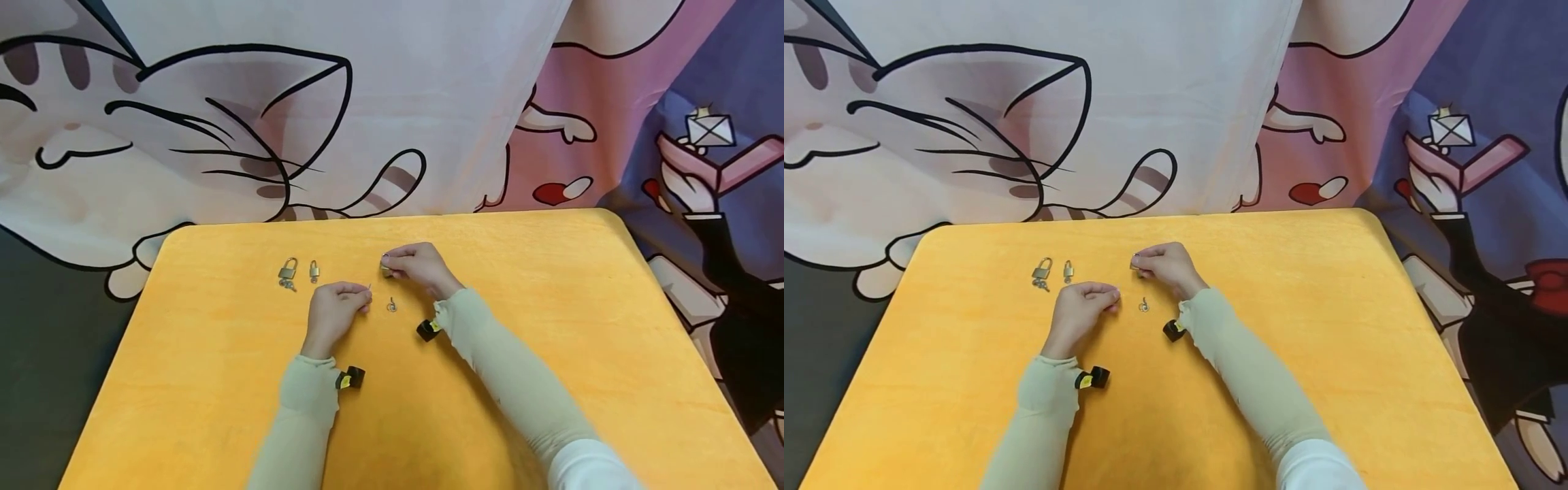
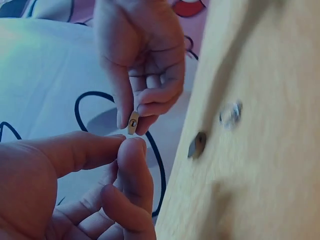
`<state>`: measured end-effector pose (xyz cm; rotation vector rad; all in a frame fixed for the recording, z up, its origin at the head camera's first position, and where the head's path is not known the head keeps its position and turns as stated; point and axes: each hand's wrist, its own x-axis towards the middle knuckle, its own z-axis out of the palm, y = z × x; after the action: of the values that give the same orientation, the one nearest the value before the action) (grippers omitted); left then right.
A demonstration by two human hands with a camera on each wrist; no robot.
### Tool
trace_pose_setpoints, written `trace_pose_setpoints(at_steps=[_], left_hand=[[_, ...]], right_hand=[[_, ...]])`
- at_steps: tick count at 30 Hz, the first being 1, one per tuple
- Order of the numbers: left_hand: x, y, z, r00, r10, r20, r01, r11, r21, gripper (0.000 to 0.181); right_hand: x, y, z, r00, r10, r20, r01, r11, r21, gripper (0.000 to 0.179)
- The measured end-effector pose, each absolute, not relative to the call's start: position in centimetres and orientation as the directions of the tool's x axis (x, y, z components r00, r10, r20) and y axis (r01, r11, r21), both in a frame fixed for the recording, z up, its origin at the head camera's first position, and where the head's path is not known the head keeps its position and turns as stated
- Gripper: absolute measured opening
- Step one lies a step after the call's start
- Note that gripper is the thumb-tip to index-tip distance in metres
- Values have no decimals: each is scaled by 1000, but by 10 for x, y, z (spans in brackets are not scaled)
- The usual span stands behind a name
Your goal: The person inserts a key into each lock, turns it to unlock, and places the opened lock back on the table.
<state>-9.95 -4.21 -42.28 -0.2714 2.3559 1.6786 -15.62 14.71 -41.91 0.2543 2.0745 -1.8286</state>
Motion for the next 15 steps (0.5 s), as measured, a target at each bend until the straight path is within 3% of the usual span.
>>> trace_pose_setpoints(at_steps=[6, 15], left_hand=[[-94, -36, -422, -958, 11, -286, -284, 108, 953, 15], [-88, -28, -423, -959, 45, -281, -281, -2, 960, 17]], right_hand=[[-139, 151, -418, -923, -92, -375, 369, 68, -927, 29], [-123, 150, -417, -932, -75, -355, 359, -47, -932, 32]])
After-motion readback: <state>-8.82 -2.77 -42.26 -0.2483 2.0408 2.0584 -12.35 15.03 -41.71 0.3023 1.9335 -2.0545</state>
